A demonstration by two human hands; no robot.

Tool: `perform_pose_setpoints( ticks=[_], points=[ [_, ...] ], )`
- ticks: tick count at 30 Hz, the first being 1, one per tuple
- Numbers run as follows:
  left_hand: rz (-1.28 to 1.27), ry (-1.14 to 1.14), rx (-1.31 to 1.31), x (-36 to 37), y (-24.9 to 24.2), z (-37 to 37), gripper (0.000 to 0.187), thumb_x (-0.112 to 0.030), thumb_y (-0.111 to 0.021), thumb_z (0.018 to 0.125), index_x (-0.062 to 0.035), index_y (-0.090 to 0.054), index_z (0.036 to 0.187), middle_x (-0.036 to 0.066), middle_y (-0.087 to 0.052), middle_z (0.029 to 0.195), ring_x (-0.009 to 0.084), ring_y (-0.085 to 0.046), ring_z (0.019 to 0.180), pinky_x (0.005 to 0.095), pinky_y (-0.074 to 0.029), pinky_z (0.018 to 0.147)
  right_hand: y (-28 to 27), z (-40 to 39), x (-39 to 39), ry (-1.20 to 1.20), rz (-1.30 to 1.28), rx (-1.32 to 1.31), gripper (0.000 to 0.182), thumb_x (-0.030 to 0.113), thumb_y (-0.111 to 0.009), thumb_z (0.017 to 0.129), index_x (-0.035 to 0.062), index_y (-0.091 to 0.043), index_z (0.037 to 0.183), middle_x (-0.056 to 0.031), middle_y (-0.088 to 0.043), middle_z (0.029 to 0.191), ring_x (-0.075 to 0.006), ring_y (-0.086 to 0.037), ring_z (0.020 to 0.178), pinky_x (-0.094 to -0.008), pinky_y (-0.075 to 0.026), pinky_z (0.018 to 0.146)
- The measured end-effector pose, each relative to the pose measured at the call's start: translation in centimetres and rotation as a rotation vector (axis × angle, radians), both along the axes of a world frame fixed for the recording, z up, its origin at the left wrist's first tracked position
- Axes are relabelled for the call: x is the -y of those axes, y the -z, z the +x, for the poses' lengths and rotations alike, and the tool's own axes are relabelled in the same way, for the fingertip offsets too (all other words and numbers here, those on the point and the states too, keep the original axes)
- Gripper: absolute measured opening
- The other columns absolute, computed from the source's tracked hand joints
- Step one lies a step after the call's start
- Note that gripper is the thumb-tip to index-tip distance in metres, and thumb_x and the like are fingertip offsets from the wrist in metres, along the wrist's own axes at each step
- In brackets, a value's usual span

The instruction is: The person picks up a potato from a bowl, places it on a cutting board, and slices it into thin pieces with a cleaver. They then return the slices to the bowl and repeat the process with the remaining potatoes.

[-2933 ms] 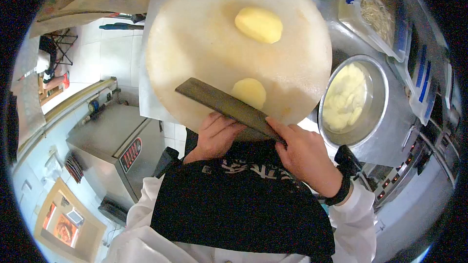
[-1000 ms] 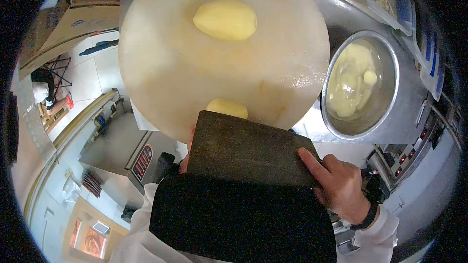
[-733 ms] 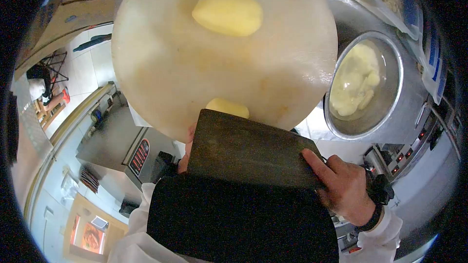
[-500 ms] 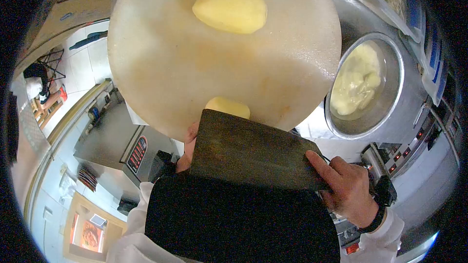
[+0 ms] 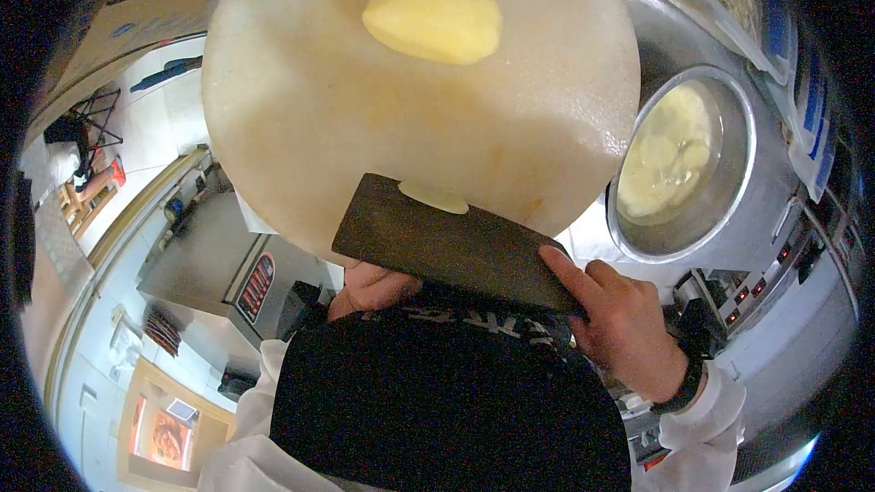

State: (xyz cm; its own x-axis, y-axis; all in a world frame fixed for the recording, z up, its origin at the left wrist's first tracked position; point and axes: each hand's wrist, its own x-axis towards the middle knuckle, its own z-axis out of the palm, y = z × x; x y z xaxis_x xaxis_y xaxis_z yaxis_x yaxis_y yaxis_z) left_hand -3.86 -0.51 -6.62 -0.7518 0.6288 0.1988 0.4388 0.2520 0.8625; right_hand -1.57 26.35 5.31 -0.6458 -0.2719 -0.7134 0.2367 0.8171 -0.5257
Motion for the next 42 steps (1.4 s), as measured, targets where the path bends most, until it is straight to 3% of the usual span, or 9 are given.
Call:
perform_pose_setpoints(
  ticks=[4,6,9,11,12,15,20,30,42],
  points=[
    [0.065,-0.004,-0.185,-0.1,1.0,-0.3,0.023,-0.004,-0.064,0.052,-0.0042,-0.066,0.075,0.007,-0.064,0.088,0.0263,-0.059,0.091,0.036,-0.048,0.078,-0.5,0.8,-0.8,-0.001,-0.023,-0.039,0.074,0.003,-0.066,0.061,0.0118,-0.044,0.131,-0.0099,-0.049,0.07,-0.0296,-0.054,0.059,-0.0406,-0.045,0.053],
    [0.026,0.007,-0.253,-0.1,0.7,-0.2,0.022,-0.004,-0.064,0.053,-0.0035,-0.066,0.075,0.007,-0.064,0.089,0.0259,-0.059,0.091,0.0353,-0.048,0.078,-2.1,0.7,-1.1,-0.011,-0.003,-0.057,0.067,-0.007,-0.059,0.058,0.0054,-0.052,0.124,-0.0138,-0.05,0.069,-0.0305,-0.051,0.054,-0.0372,-0.042,0.051],
    [0.07,-0.195,0.634,-0.1,-0.6,1.0,0.022,-0.004,-0.063,0.053,-0.0028,-0.065,0.075,0.008,-0.063,0.089,0.0259,-0.059,0.091,0.0348,-0.048,0.077,-2.9,1.4,-2.0,-0.071,0.044,-0.046,0.077,0.007,-0.067,0.053,0.01,-0.049,0.128,-0.0092,-0.047,0.068,-0.0276,-0.053,0.056,-0.0388,-0.043,0.051],
    [0.093,-0.326,1.229,-0.2,-1.2,1.3,0.022,-0.004,-0.062,0.053,-0.0022,-0.064,0.075,0.008,-0.063,0.09,0.0258,-0.059,0.09,0.0345,-0.048,0.077,-3.3,1.1,-1.9,-0.058,0.034,-0.056,0.073,0.001,-0.063,0.054,0.0072,-0.051,0.125,-0.0113,-0.048,0.067,-0.0288,-0.051,0.054,-0.0378,-0.042,0.05],
    [0.093,-0.328,1.23,-0.3,-1.3,1.2,0.022,-0.004,-0.062,0.053,-0.0022,-0.064,0.075,0.008,-0.063,0.09,0.0258,-0.059,0.09,0.0345,-0.048,0.077,-3.4,0.9,-1.8,-0.045,0.022,-0.065,0.069,-0.006,-0.059,0.054,0.0043,-0.053,0.122,-0.0134,-0.049,0.066,-0.0299,-0.05,0.052,-0.0367,-0.04,0.049],
    [0.009,-0.279,1.02,-0.7,-1.1,0.8,0.021,-0.004,-0.062,0.054,-0.0024,-0.065,0.075,0.008,-0.063,0.089,0.0251,-0.059,0.089,0.0341,-0.048,0.076,-3.2,0.3,-1.4,-0.021,0.011,-0.043,0.068,-0.006,-0.059,0.055,0.0045,-0.053,0.122,-0.0133,-0.049,0.066,-0.0303,-0.05,0.053,-0.0367,-0.041,0.05],
    [0.049,-0.059,-0.251,-1.0,0.3,-0.9,0.022,-0.005,-0.063,0.054,-0.0031,-0.065,0.075,0.007,-0.062,0.087,0.0242,-0.058,0.088,0.035,-0.048,0.074,-0.2,0.7,-0.7,0.031,-0.005,-0.015,0.068,-0.002,-0.061,0.06,0.0071,-0.049,0.126,-0.0127,-0.051,0.07,-0.0314,-0.052,0.056,-0.0392,-0.043,0.052],
    [0.102,0.0,-0.175,-0.2,0.9,-0.4,0.024,-0.005,-0.063,0.052,-0.0023,-0.065,0.076,0.008,-0.062,0.087,0.0257,-0.058,0.091,0.0353,-0.049,0.076,-3.5,0.7,-1.7,-0.052,-0.001,0.013,0.07,0.004,-0.064,0.062,0.0101,-0.046,0.13,-0.0113,-0.05,0.071,-0.0314,-0.053,0.058,-0.0415,-0.043,0.052],
    [0.123,-0.021,-0.181,-0.7,0.8,-0.7,0.023,-0.005,-0.064,0.052,-0.0018,-0.065,0.075,0.008,-0.062,0.087,0.0265,-0.058,0.09,0.0353,-0.049,0.076,-1.9,1.1,-1.4,-0.014,-0.035,-0.019,0.073,0.004,-0.066,0.059,0.0101,-0.047,0.129,-0.0098,-0.049,0.068,-0.0299,-0.054,0.058,-0.0402,-0.045,0.051]
  ],
)
